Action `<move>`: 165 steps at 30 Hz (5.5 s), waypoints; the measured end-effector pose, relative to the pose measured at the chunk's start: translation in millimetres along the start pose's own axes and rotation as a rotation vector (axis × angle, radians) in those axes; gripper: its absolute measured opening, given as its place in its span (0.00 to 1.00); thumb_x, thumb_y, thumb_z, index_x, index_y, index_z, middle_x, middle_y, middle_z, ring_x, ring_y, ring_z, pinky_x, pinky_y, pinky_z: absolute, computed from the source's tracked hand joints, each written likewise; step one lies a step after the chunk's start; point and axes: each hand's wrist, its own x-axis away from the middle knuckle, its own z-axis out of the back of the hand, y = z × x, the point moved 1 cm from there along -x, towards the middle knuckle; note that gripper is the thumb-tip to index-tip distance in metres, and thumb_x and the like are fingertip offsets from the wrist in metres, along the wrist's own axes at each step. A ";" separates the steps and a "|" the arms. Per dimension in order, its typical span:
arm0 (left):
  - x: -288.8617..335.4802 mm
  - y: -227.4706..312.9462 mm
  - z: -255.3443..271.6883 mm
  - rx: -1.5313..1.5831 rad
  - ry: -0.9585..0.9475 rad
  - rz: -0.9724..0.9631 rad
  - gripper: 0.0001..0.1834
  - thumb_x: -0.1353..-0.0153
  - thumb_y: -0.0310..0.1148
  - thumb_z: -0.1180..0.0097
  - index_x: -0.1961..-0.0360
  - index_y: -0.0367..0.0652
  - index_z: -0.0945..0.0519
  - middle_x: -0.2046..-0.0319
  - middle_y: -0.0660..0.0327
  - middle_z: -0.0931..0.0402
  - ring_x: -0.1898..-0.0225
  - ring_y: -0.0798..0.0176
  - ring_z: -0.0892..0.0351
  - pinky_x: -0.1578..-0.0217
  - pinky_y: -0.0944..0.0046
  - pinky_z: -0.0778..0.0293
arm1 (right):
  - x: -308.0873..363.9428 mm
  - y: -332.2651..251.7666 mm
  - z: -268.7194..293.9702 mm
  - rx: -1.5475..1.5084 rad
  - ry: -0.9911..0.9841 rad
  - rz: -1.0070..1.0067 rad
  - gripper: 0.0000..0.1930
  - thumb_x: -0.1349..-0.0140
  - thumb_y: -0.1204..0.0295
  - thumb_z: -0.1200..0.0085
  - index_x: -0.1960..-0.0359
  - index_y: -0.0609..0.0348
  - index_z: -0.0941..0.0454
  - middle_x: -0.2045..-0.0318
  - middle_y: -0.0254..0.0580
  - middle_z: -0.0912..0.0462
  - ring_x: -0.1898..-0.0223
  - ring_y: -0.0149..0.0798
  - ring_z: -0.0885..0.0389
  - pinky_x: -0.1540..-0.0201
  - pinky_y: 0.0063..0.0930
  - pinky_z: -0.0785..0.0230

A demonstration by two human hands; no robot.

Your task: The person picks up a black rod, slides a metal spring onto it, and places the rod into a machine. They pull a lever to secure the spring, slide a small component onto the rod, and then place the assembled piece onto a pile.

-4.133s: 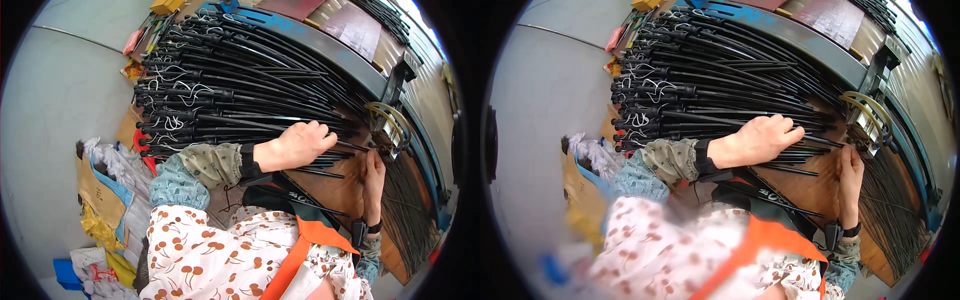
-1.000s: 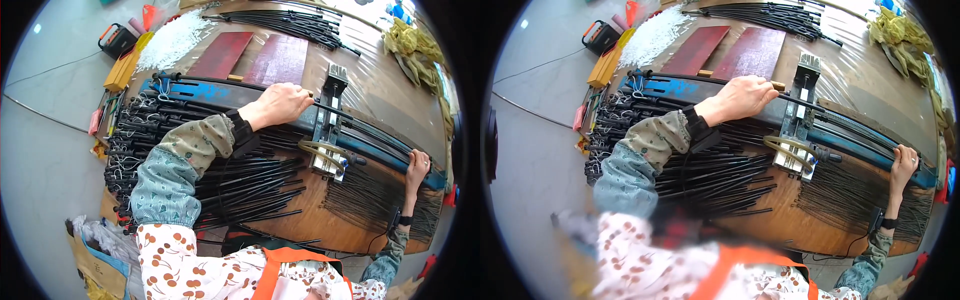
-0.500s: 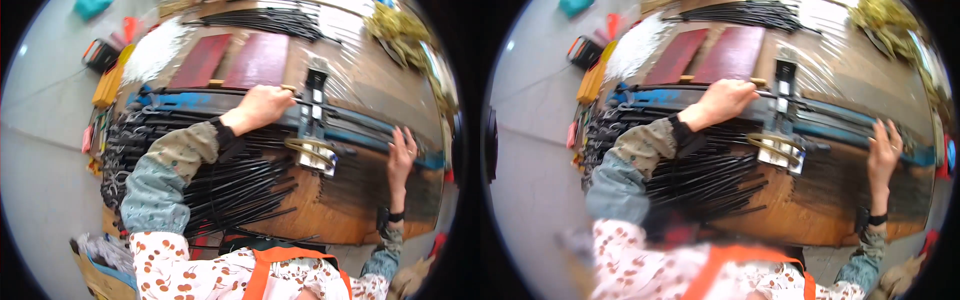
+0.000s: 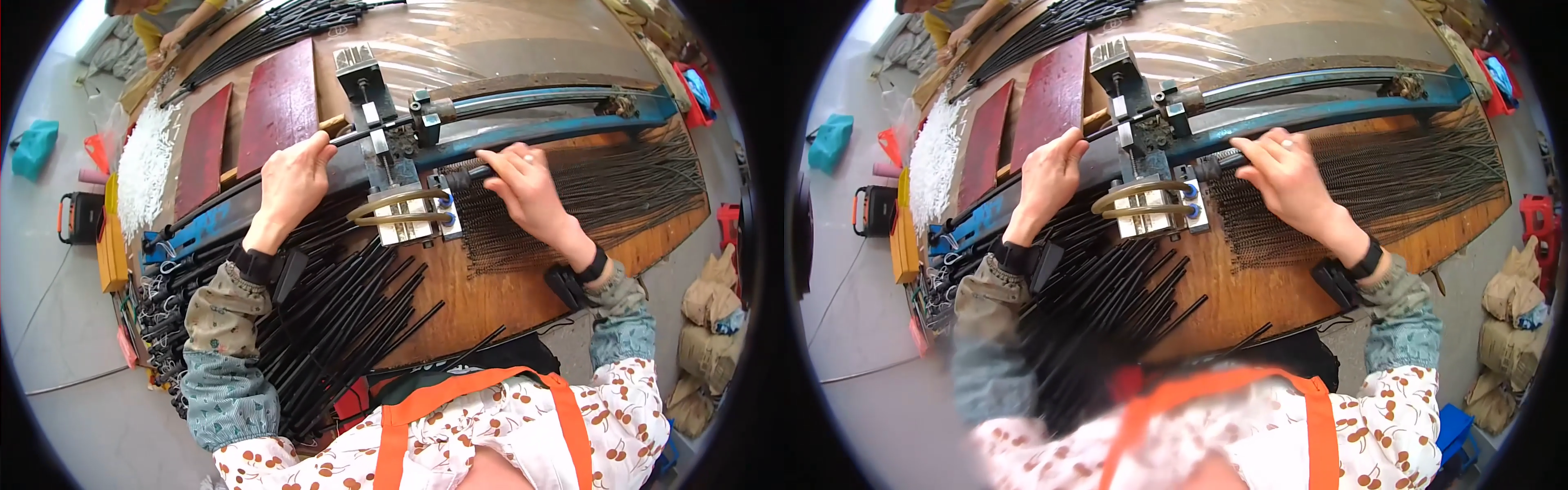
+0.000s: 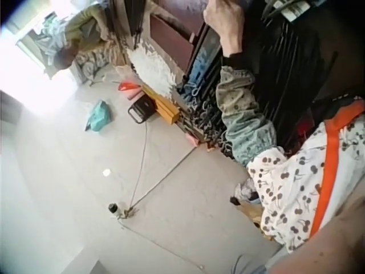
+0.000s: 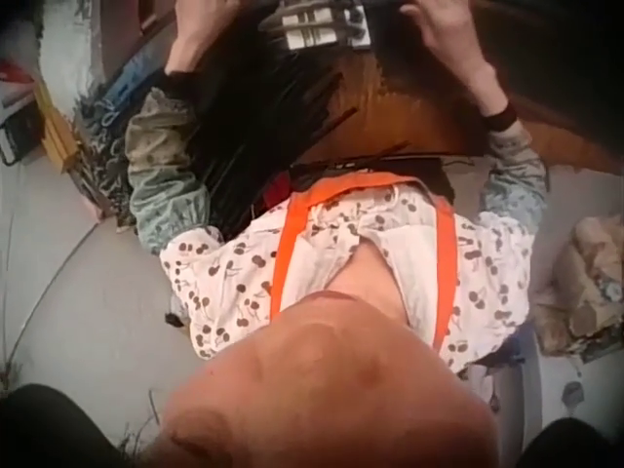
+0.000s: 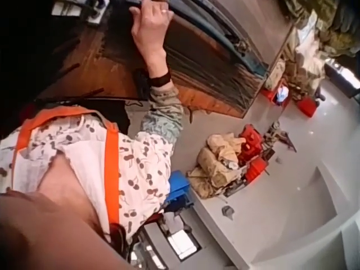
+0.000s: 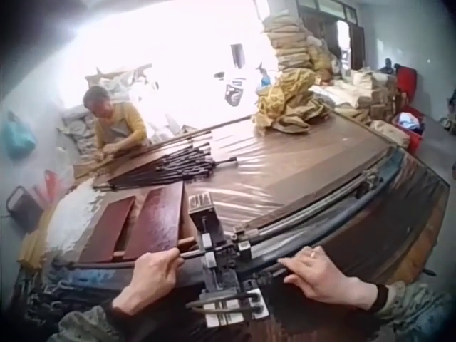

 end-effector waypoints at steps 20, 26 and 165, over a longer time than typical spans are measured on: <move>54.9 -31.8 10.7 -0.590 0.322 -0.174 0.05 0.42 0.36 0.38 0.66 0.52 0.21 0.68 0.66 0.26 0.62 0.57 0.25 0.60 0.52 0.35 | 70.6 -38.7 -38.8 -0.029 -0.309 0.196 0.15 0.50 0.70 0.30 0.66 0.57 0.24 0.70 0.41 0.27 0.66 0.47 0.28 0.61 0.41 0.34; 176.3 46.2 -35.5 -0.380 0.037 0.038 0.08 0.45 0.38 0.38 0.70 0.52 0.24 0.71 0.65 0.29 0.62 0.60 0.26 0.59 0.56 0.36 | 49.7 -49.3 -37.0 -0.047 -0.373 0.284 0.09 0.47 0.76 0.36 0.69 0.60 0.26 0.73 0.45 0.27 0.68 0.50 0.27 0.66 0.40 0.33; 33.2 98.6 86.1 -0.283 -0.062 -0.446 0.35 0.45 0.15 0.48 0.35 0.53 0.25 0.70 0.56 0.30 0.66 0.52 0.26 0.63 0.55 0.25 | -6.9 -6.2 12.3 -0.353 0.644 -0.103 0.32 0.36 0.76 0.41 0.29 0.62 0.35 0.73 0.47 0.21 0.76 0.41 0.23 0.73 0.36 0.29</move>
